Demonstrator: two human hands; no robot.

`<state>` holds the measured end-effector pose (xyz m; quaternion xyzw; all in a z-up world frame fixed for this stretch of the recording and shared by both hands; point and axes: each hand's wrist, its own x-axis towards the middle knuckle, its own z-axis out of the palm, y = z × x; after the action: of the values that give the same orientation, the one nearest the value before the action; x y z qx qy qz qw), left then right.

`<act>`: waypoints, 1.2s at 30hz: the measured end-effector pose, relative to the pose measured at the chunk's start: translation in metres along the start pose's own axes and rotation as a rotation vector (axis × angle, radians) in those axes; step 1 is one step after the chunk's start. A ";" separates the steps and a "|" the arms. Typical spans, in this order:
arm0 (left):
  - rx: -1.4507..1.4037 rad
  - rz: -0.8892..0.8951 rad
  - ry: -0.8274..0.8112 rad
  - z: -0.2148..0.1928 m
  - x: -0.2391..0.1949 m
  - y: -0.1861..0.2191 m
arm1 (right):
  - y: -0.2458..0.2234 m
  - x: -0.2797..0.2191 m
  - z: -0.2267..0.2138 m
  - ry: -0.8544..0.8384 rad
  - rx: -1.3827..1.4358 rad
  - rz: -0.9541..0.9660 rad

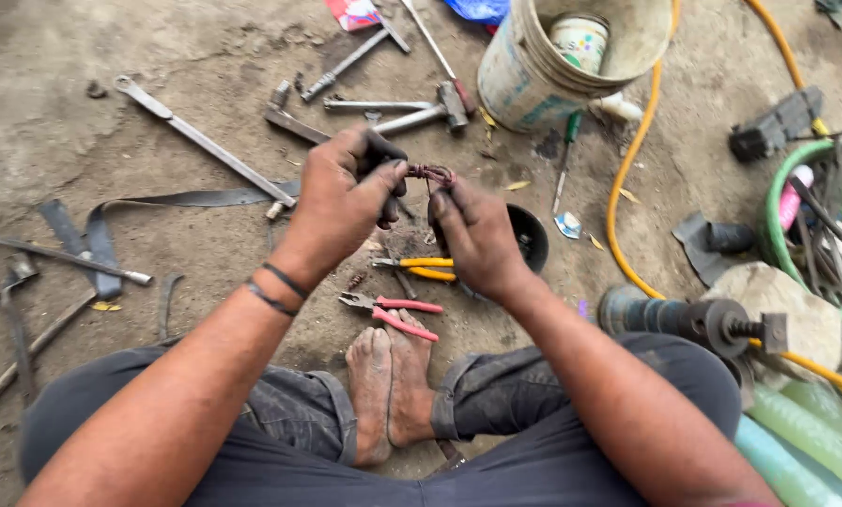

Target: The person sits on the ground and uses pliers to strip insulation from small wires. They repeatedly pick up wire pieces, cut the ends, and pull the insulation off to expose the copper strands, placing the stripped pieces into a small black container.

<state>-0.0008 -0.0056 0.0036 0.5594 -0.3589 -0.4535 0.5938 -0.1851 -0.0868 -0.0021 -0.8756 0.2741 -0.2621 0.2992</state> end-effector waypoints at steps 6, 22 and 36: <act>0.749 0.662 0.203 0.010 -0.010 -0.029 | 0.029 -0.019 0.011 0.044 -0.256 -0.103; 0.547 0.503 -0.332 -0.010 0.006 -0.025 | 0.046 -0.018 0.008 -0.112 0.881 0.595; 0.413 0.537 -0.214 -0.016 0.003 -0.033 | 0.006 -0.014 0.001 -0.192 0.324 0.097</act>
<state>0.0104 -0.0019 -0.0315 0.5027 -0.6374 -0.2552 0.5253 -0.1966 -0.0814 -0.0113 -0.8227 0.2404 -0.2033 0.4733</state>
